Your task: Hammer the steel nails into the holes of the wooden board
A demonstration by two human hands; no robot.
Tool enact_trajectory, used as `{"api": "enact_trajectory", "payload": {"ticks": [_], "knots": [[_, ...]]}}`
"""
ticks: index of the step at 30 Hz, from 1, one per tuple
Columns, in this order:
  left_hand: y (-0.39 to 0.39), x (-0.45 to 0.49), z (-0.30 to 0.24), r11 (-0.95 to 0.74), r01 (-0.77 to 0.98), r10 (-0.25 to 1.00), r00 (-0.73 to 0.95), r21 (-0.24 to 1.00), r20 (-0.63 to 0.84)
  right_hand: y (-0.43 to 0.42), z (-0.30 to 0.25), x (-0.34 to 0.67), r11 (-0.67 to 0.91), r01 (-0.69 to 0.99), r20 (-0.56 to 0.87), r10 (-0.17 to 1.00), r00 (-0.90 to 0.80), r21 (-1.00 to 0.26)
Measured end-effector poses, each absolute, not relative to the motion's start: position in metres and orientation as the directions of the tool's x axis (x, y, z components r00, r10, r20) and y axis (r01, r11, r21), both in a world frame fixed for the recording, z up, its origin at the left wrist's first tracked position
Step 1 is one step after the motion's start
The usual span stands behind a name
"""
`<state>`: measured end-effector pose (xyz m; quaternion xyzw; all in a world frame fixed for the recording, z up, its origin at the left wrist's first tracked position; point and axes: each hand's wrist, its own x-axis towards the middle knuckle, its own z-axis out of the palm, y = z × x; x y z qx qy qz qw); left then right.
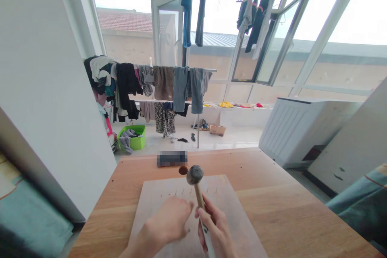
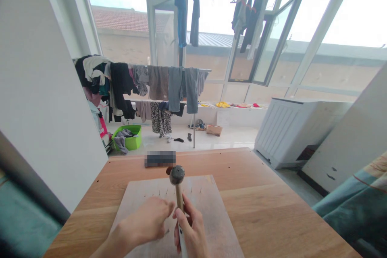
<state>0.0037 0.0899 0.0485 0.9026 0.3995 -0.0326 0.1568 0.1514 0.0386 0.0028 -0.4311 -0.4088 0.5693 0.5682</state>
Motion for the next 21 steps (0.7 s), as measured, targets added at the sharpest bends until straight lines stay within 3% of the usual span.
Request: {"api": "enact_trajectory", "payload": {"ticks": [5,9,13,21], "knots": [[0.097,-0.007,0.046,-0.643,0.707,0.694,0.7,0.295,-0.166,0.037,0.002,0.149,-0.036,-0.31,-0.033,0.999,-0.013,-0.95],[0.117,-0.042,0.04,-0.55,0.62,0.759,0.65,0.559,0.026,0.035,-0.006,0.146,-0.034,-0.318,-0.029,0.999,-0.021,-0.948],[0.127,-0.066,0.018,-0.378,0.555,0.907,0.384,0.741,0.175,0.036,-0.013,0.144,-0.007,-0.307,-0.009,1.0,0.006,-0.952],[0.123,-0.07,-0.002,-0.342,0.577,0.933,0.302,0.742,0.195,0.034,-0.016,0.139,-0.01,-0.29,0.007,0.998,-0.056,-0.957]]}}
